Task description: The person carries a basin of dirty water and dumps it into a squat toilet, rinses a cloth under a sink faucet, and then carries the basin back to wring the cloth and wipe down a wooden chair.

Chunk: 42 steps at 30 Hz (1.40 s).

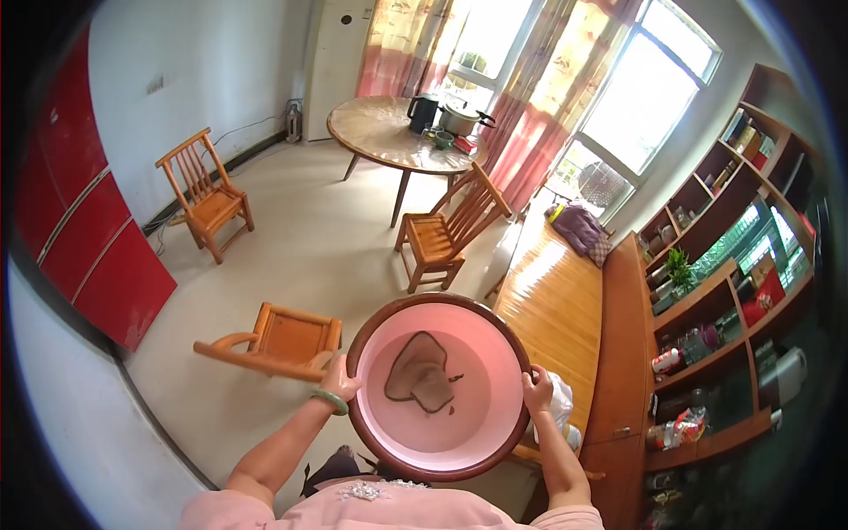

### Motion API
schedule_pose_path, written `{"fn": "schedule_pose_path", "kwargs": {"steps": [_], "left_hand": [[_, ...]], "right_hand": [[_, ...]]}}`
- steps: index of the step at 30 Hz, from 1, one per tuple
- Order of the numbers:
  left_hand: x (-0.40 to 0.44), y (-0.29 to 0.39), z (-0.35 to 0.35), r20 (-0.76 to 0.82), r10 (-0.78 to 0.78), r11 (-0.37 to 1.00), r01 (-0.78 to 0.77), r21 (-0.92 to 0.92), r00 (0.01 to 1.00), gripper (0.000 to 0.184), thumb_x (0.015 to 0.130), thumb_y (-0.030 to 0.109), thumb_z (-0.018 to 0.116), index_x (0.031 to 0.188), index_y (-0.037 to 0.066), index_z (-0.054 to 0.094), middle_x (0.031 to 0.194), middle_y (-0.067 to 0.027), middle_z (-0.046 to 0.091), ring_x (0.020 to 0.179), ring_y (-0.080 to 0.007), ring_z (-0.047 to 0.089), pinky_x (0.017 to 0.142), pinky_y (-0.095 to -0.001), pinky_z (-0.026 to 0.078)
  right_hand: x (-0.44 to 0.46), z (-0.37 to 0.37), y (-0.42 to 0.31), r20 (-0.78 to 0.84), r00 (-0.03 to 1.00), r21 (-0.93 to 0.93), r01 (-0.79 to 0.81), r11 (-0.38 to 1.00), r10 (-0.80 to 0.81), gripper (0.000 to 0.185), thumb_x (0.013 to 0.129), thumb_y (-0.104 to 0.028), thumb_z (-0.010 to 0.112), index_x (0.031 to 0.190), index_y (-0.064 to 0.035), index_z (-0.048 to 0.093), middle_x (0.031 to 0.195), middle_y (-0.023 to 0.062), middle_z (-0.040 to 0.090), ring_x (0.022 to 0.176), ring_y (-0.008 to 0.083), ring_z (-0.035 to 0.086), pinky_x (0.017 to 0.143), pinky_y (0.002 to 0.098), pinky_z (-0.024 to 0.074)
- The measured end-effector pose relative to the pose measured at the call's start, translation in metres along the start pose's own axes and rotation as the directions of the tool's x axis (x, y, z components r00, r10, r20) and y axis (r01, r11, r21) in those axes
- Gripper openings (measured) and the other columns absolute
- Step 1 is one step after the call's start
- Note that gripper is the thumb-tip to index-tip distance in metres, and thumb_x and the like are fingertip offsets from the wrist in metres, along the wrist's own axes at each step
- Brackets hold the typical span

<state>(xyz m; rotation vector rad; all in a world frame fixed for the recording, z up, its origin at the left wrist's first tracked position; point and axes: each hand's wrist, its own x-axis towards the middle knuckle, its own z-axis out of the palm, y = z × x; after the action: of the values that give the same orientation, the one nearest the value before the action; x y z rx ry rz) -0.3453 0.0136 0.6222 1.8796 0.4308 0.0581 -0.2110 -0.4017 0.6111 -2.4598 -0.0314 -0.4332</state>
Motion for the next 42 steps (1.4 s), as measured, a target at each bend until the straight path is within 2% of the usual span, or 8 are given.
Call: {"fn": "schedule_pose_path", "kwargs": {"steps": [2, 9, 24, 29, 34, 35, 37, 42], "left_hand": [[0.034, 0.036, -0.005, -0.016, -0.128, 0.985, 0.129, 0.114, 0.992, 0.040, 0.063, 0.008, 0.056, 0.101, -0.001, 0.050, 0.092, -0.0185, 0.058, 0.085, -0.0272, 0.057, 0.076, -0.0358, 0.044], [0.178, -0.014, 0.031, -0.085, -0.253, 0.953, 0.233, -0.196, 0.964, 0.041, 0.064, -0.002, 0.052, 0.104, -0.002, 0.051, 0.092, -0.0150, 0.060, 0.084, -0.0231, 0.059, 0.077, -0.0327, 0.046], [0.367, -0.090, 0.064, -0.334, -0.478, 0.871, 0.390, -0.298, 0.813, 0.037, 0.060, -0.003, 0.054, 0.096, -0.002, 0.045, 0.084, -0.0116, 0.055, 0.078, -0.0227, 0.055, 0.074, -0.0337, 0.043], [0.383, -0.135, 0.080, -0.429, -0.531, 0.846, 0.488, -0.216, 0.731, 0.037, 0.061, -0.003, 0.054, 0.097, -0.001, 0.045, 0.085, -0.0138, 0.055, 0.080, -0.0246, 0.055, 0.075, -0.0343, 0.043], [0.376, -0.191, 0.130, -0.520, -0.718, 0.678, 0.636, -0.370, 0.463, 0.052, 0.064, -0.004, 0.058, 0.113, 0.000, 0.041, 0.105, -0.0159, 0.055, 0.101, -0.0238, 0.053, 0.090, -0.0320, 0.038], [0.380, -0.184, 0.141, -0.588, -0.554, 0.830, 0.340, -0.443, 0.589, 0.054, 0.066, -0.006, 0.057, 0.116, 0.000, 0.038, 0.107, -0.0138, 0.054, 0.101, -0.0210, 0.052, 0.090, -0.0326, 0.039], [0.367, -0.211, 0.171, -0.595, -0.552, 0.827, 0.290, -0.482, 0.585, 0.045, 0.070, -0.009, 0.050, 0.114, 0.001, 0.041, 0.105, -0.0125, 0.056, 0.099, -0.0208, 0.053, 0.086, -0.0320, 0.042], [0.348, -0.252, 0.225, -0.594, -0.750, 0.627, 0.602, -0.495, 0.292, 0.039, 0.065, -0.003, 0.055, 0.103, 0.004, 0.046, 0.092, -0.0147, 0.058, 0.090, -0.0281, 0.056, 0.078, -0.0357, 0.044]], "right_hand": [[0.040, 0.025, 0.002, 0.007, 0.999, 0.018, -0.037, 0.999, 0.037, 0.032, 0.072, -0.022, 0.064, 0.097, -0.0028, 0.059, 0.063, 0.0116, 0.059, 0.057, 0.0210, 0.057, 0.055, 0.0309, 0.0457], [0.194, 0.122, -0.019, 0.256, 0.951, 0.192, -0.226, 0.955, 0.174, 0.031, 0.079, -0.028, 0.059, 0.090, 0.0013, 0.061, 0.073, 0.0164, 0.063, 0.066, 0.0240, 0.061, 0.061, 0.0319, 0.0472], [0.409, 0.334, -0.035, 0.496, 0.866, -0.061, -0.042, 0.997, 0.066, 0.039, 0.077, -0.040, 0.057, 0.087, -0.0020, 0.058, 0.083, 0.0175, 0.061, 0.081, 0.0312, 0.058, 0.071, 0.0376, 0.0451], [0.442, 0.412, -0.036, 0.721, 0.688, -0.081, -0.035, 0.996, 0.083, 0.041, 0.079, -0.039, 0.053, 0.092, -0.0005, 0.057, 0.086, 0.0183, 0.061, 0.084, 0.0310, 0.058, 0.074, 0.0381, 0.0445], [0.462, 0.505, -0.020, 0.855, 0.516, -0.016, 0.107, 0.994, -0.042, 0.043, 0.081, -0.041, 0.047, 0.096, -0.0012, 0.052, 0.093, 0.0228, 0.058, 0.092, 0.0374, 0.054, 0.079, 0.0422, 0.0423], [0.458, 0.529, -0.006, 0.860, 0.494, 0.032, 0.194, 0.980, -0.126, 0.043, 0.082, -0.041, 0.046, 0.096, -0.0003, 0.051, 0.092, 0.0239, 0.058, 0.091, 0.0388, 0.054, 0.078, 0.0434, 0.0425], [0.457, 0.566, 0.010, 0.894, 0.439, -0.002, 0.196, 0.981, -0.086, 0.040, 0.081, -0.037, 0.050, 0.093, 0.0010, 0.051, 0.088, 0.0250, 0.058, 0.085, 0.0393, 0.056, 0.074, 0.0432, 0.0443], [0.434, 0.620, 0.039, 0.932, 0.308, 0.119, 0.243, 0.963, -0.193, 0.035, 0.080, -0.030, 0.052, 0.095, 0.0019, 0.054, 0.089, 0.0237, 0.059, 0.088, 0.0361, 0.057, 0.076, 0.0403, 0.0439]]}}
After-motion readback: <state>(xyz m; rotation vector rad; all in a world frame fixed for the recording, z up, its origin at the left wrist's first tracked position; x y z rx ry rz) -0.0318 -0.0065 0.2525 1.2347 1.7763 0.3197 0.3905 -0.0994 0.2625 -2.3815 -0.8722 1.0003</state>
